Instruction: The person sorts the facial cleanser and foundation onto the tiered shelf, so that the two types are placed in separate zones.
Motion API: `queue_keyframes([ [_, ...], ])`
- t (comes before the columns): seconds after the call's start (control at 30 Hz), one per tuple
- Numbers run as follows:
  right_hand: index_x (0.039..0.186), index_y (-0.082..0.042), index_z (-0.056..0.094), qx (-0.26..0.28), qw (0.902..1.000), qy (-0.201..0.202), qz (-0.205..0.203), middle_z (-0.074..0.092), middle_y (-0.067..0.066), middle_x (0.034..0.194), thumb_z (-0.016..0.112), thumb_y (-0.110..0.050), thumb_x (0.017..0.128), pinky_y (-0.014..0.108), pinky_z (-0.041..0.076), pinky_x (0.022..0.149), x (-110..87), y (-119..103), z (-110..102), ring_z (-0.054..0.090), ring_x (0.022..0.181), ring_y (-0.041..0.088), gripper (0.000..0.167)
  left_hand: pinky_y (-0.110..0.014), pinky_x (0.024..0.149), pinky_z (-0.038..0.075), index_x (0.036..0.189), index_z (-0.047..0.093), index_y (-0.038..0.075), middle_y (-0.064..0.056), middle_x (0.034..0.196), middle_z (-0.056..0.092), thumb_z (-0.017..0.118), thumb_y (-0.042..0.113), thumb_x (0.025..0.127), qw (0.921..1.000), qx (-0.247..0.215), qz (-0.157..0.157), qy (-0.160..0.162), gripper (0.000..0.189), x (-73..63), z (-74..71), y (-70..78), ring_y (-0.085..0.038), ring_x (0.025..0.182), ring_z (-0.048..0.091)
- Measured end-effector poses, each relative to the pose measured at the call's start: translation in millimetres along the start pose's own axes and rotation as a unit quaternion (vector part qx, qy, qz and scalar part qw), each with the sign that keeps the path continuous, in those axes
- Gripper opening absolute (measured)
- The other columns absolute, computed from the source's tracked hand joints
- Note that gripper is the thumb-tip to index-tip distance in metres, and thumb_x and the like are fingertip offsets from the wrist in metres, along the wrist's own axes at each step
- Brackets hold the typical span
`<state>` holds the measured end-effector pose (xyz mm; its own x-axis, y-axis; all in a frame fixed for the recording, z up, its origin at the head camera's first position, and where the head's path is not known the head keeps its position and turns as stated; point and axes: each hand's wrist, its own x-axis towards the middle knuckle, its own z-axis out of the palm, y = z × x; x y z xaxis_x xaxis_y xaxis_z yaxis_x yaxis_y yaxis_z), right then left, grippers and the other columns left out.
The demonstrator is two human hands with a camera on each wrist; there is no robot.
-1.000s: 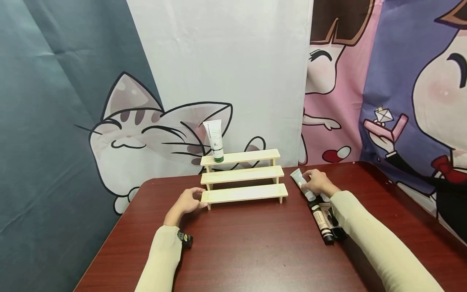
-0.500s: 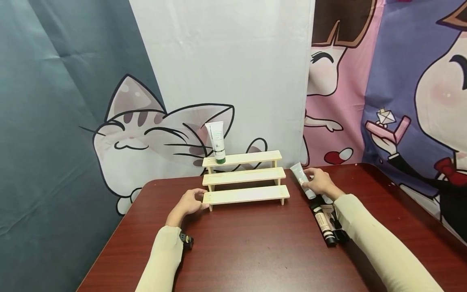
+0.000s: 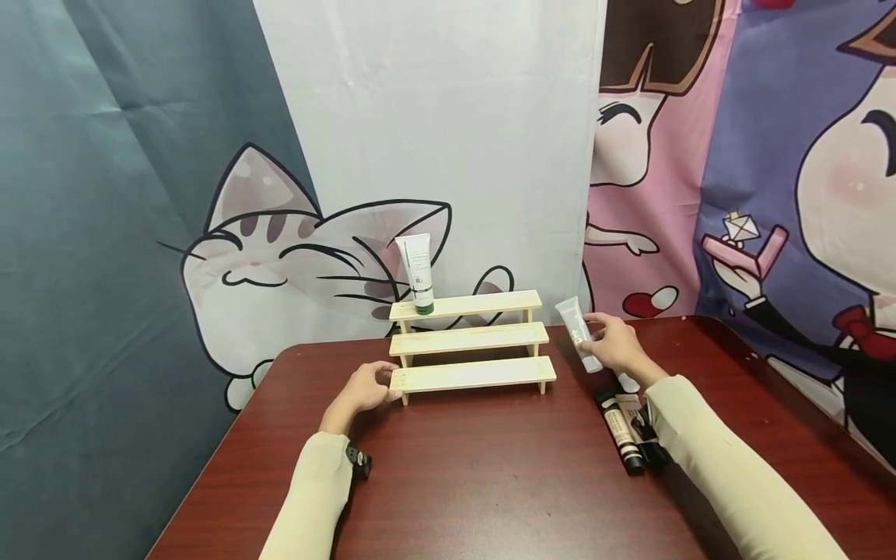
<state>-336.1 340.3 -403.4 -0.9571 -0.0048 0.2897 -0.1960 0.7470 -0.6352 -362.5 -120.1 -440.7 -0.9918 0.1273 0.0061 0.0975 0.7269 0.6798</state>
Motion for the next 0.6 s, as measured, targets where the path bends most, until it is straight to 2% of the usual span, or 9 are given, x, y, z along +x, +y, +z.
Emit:
queue_keyframes([
  [0.3, 0.135, 0.002, 0.055, 0.001, 0.9991, 0.043, -0.007, 0.072, 0.019, 0.089, 0.078, -0.008, 0.08, 0.032, 0.048, 0.065, -4.0, -10.3, -2.3, 0.065, 0.079, 0.024, 0.061, -0.047, 0.091, 0.047, 0.123, 0.067, 0.011, -0.007, 0.113, 0.068, 0.084, 0.017, 0.077, 1.0, 0.005, 0.001, 0.003, 0.049, -0.9, 1.2, 0.2, -0.028, 0.107, 0.06],
  [0.6, 0.136, 0.002, 0.054, 0.045, 0.9968, 0.061, -0.025, 0.069, 0.025, 0.092, 0.077, -0.006, 0.081, 0.028, 0.052, 0.053, -2.9, -31.8, -2.3, 0.063, 0.069, 0.017, 0.061, -0.048, 0.092, 0.047, 0.123, 0.067, 0.011, -0.008, 0.113, 0.068, 0.084, 0.017, 0.077, 0.9999, 0.012, 0.001, 0.006, 0.049, -0.5, 1.1, -0.1, -0.029, 0.108, 0.059],
])
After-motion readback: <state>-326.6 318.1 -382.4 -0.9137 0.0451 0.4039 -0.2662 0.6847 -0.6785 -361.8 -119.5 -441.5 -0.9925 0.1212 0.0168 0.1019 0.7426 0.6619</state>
